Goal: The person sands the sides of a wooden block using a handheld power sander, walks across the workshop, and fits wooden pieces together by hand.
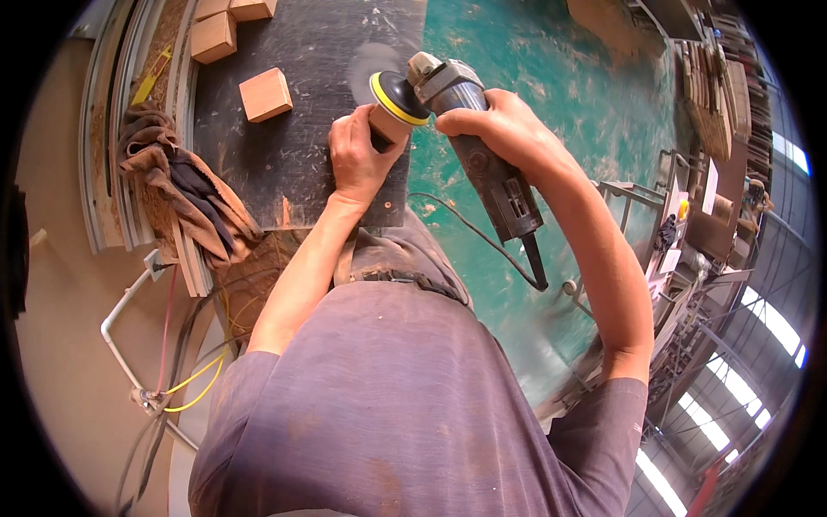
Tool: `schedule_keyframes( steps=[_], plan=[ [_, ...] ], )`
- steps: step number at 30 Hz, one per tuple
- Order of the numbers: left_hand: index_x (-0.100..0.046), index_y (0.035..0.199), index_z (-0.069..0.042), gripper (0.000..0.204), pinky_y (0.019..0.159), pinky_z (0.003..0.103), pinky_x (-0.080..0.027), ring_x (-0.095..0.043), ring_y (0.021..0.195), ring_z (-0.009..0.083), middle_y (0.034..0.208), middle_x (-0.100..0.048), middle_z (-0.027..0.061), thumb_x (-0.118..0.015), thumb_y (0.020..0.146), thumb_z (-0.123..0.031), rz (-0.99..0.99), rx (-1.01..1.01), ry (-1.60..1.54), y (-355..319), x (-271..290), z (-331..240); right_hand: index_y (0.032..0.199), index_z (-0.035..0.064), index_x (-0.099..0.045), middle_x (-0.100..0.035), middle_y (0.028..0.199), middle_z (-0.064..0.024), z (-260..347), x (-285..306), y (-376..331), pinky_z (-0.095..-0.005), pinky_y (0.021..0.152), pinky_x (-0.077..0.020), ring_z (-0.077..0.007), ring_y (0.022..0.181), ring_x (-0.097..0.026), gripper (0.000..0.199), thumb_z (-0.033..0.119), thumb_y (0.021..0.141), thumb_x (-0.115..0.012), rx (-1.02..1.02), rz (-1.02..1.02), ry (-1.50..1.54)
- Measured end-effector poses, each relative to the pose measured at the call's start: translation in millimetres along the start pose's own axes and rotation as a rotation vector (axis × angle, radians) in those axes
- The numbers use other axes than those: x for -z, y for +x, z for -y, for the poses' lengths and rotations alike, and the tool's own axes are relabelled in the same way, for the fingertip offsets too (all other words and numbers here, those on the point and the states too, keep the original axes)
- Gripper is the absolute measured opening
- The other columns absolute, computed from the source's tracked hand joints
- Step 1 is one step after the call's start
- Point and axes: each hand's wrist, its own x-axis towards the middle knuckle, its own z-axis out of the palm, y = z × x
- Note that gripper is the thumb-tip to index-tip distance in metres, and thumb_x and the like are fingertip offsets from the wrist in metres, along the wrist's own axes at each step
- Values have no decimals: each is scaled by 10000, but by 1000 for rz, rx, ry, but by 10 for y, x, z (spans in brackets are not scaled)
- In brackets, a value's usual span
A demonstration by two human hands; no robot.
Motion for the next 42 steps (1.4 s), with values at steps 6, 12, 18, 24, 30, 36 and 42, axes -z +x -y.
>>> schedule_keyframes(
  steps=[6,12,18,24,30,36,42],
  plan=[
    [-662,1210,-36,613,932,460,-550,-674,1010,345,1095,-736,113,-968,720,-241,-1,-8,-15,25,13,-15,1097,-45,-680,-690,875,-124,-100,-1,-87,-360,623,-552,-205,697,-673,600,442,769,-799,-13,-52,-35],
    [-654,1248,-30,657,950,468,-542,-665,1027,353,1142,-743,135,-959,704,-236,-4,-13,-18,-4,-10,26,1115,-52,-691,-702,894,-141,-288,35,-324,-382,670,-542,-226,744,-677,621,443,752,-785,-72,-77,-31],
    [-623,1230,-30,677,971,475,-528,-655,1076,347,1197,-728,113,-958,685,-254,27,7,-8,-19,-5,19,1167,-18,-644,-672,902,-94,-780,78,-481,-336,647,-531,-174,729,-652,566,405,819,-786,-149,-98,94],
    [-565,1387,8,845,1057,501,-477,-601,1189,389,1286,-659,187,-971,719,-313,195,70,-19,-21,222,-64,1134,-4,-627,-649,875,-74,-1238,146,-718,-330,623,-535,-163,699,-651,473,334,851,-800,-206,-158,359],
    [-463,1502,87,991,1248,492,-375,-448,1459,444,1606,-460,257,-940,692,-226,509,-135,-132,402,488,380,1119,2,-613,-637,879,-68,-1580,165,-863,-332,618,-541,-174,706,-666,466,327,855,-818,-214,-198,483],
    [-483,1523,25,883,1245,430,-395,-473,1475,382,1550,-542,225,-871,743,-113,826,-114,-352,878,396,496,1111,14,-631,-660,883,-63,-1533,144,-826,-312,640,-559,-166,709,-679,448,339,861,-811,-172,-149,468],
    [-644,1301,7,668,1116,438,-502,-630,1285,394,1313,-693,204,-932,738,-210,644,-10,-265,625,443,260,1094,21,-634,-653,873,-59,-1341,152,-683,-309,624,-555,-156,695,-670,456,353,849,-829,-121,-124,426]
  ],
)
